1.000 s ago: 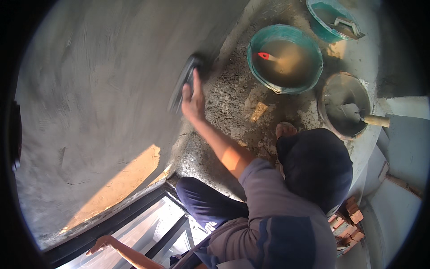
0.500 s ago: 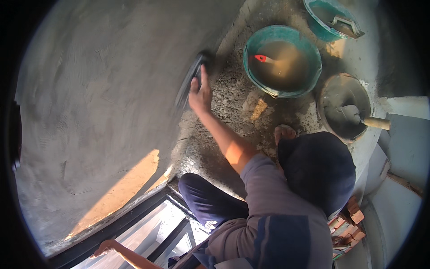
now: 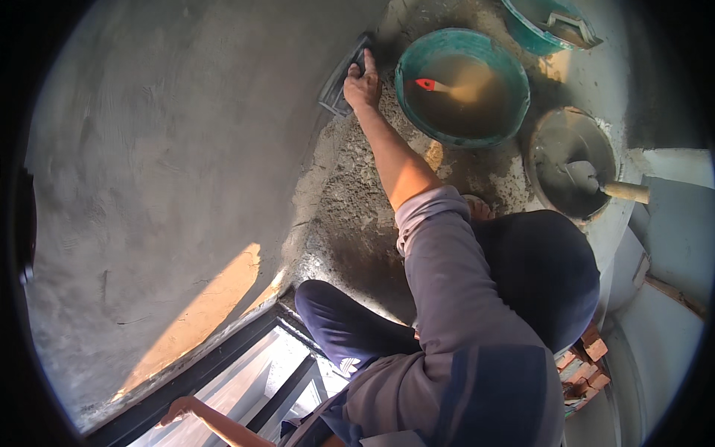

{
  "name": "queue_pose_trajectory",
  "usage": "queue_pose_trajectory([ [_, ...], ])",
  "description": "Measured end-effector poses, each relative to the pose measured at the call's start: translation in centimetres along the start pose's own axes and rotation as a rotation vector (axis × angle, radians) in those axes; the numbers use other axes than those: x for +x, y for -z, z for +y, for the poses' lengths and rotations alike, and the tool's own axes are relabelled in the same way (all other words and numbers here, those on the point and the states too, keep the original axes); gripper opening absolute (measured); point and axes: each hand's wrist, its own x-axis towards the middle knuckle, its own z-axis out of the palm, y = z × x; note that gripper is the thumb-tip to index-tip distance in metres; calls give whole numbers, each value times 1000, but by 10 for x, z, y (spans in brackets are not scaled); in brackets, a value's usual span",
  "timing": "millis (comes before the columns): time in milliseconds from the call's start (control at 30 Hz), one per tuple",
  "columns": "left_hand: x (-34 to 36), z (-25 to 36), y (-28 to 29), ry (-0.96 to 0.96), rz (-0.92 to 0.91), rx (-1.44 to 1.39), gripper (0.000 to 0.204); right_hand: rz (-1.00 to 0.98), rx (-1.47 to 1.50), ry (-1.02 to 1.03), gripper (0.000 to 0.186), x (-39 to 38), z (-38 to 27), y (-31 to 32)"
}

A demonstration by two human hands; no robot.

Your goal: The person scoops plaster from a bucket onto a float using a trowel, applies it to a wall, and smoothes the surface with the float, occasionally using a brush to apply water to the plaster.

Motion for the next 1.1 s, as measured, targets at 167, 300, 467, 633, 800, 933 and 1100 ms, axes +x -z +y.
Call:
queue_pose_trajectory([
  [167, -5, 9, -1, 67, 18, -38, 90, -159, 59, 345, 62, -101, 43, -46],
  [300, 0, 2, 3, 80, 14, -38, 90, 44, 36, 213, 60, -42, 3, -29],
  [467, 22, -32, 13, -95, 140, 118, 86, 71, 300, 191, 57, 17, -27, -6],
  [633, 30, -45, 11, -115, 130, 154, 90, -292, 165, 484, 71, -179, -12, -53],
  [800, 14, -23, 5, -51, 113, 120, 95, 97, 313, 284, 54, 9, -44, -15],
  [933, -4, -4, 5, 114, 108, 34, 92, 31, 393, 149, 55, 19, -55, -6],
  [1100, -4, 13, -3, -1, 126, 11, 89, -86, 302, 735, 62, -175, -20, -65],
])
